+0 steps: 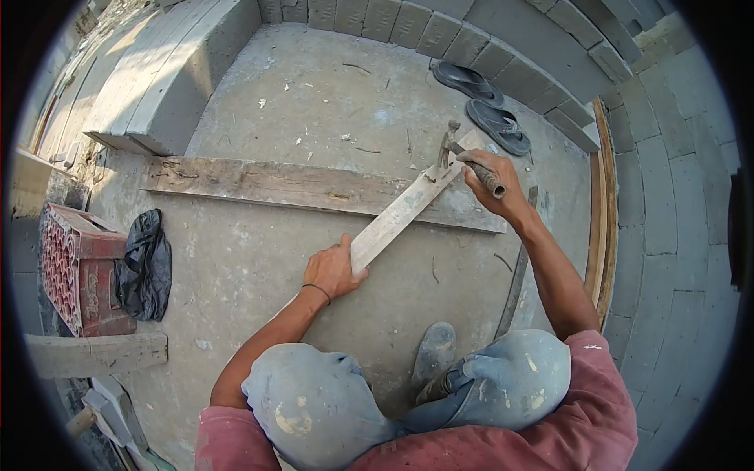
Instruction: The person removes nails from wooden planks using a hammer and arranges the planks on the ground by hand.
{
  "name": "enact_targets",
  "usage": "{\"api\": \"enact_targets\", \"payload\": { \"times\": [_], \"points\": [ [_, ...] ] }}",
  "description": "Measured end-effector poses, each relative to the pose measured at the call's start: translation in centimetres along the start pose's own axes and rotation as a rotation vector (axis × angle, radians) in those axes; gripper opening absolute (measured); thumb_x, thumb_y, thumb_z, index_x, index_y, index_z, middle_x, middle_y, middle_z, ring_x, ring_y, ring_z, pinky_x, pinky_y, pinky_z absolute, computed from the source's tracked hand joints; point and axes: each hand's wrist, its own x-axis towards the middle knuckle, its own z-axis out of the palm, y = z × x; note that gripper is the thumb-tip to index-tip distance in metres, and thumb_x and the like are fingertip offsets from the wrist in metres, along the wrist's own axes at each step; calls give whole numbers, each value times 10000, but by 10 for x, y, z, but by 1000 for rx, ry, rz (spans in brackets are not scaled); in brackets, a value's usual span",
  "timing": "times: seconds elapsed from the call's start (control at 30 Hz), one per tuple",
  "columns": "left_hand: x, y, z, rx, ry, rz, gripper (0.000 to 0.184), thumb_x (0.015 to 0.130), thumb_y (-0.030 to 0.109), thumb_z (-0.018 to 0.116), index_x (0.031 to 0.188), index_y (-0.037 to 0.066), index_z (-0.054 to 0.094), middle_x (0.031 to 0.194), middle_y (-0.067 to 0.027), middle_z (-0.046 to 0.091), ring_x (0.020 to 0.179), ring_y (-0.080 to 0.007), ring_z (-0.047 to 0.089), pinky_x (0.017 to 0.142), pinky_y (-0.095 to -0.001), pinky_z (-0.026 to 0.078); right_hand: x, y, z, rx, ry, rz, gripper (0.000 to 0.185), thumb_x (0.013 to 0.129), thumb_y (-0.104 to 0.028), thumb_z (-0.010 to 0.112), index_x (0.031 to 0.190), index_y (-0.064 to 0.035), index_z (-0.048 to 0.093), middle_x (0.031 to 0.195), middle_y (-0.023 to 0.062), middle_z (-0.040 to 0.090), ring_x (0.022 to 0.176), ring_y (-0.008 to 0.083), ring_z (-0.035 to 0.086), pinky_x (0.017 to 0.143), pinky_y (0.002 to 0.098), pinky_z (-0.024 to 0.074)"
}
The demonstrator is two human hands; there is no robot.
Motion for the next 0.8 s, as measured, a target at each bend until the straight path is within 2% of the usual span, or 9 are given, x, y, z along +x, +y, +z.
{"api": "enact_targets", "payload": {
  "times": [0.03,0.07,0.13,0.17,0.33,0.53,0.6,0.73,0.8],
  "points": [
    [0,-1,1,2,0,6,613,859,426,781,1212,16,493,1022,-263,759,932,-444,757,838,-512,606,2,-2,7,-7,-31,-130,263,886,-79,727,1135,2,752,1016,248,744,923,447,716,817,462,574],
    [0,-3,4,-3,6,8,613,859,426,781,1212,16,493,1022,-263,759,932,-444,757,838,-512,606,2,-6,12,-13,-33,-135,263,886,-79,727,1135,2,752,1016,248,744,923,447,716,817,462,574],
    [-1,-7,7,-25,67,46,615,855,422,785,1208,8,498,979,-269,753,916,-461,746,818,-521,599,-2,-18,24,-28,-240,-33,295,884,-91,749,1166,-6,740,961,236,716,895,436,707,792,492,553],
    [-1,-9,7,-32,76,38,615,855,422,785,1208,8,498,979,-269,753,916,-461,746,818,-521,599,-3,-24,28,-80,-252,-50,315,886,-103,758,1187,-16,727,911,224,690,861,439,693,773,510,536],
    [-2,-6,3,-42,4,16,643,866,401,803,1273,10,495,1058,-264,758,995,-445,753,888,-512,598,-6,-33,40,-38,-203,-88,306,894,-142,751,1178,-31,725,929,222,693,834,453,691,744,521,541],
    [-2,-7,4,-41,-3,14,647,871,395,803,1286,7,495,1063,-264,762,1002,-446,755,889,-515,599,28,-60,20,-352,-515,-2,267,843,-99,697,1096,-18,721,867,256,713,886,468,715,788,544,549],
    [-2,-6,1,-40,-10,11,646,872,393,802,1288,7,495,1063,-263,762,1002,-445,755,891,-515,598,46,-58,14,-412,-712,-121,287,795,-65,691,1076,-19,725,843,261,717,895,469,722,797,543,552],
    [-2,-8,-1,-55,-16,10,645,876,391,801,1292,7,492,1062,-262,764,1004,-440,755,899,-511,597,65,-54,2,-273,-738,-179,282,774,-30,707,1053,-14,743,880,262,725,879,446,726,767,505,558],
    [-3,-7,-2,-55,-16,9,643,876,391,801,1289,9,491,1059,-261,763,1004,-439,755,899,-511,596,41,-41,12,-214,-655,-144,270,791,-9,715,1057,-23,753,886,252,729,876,426,733,747,492,556]
  ]
}}
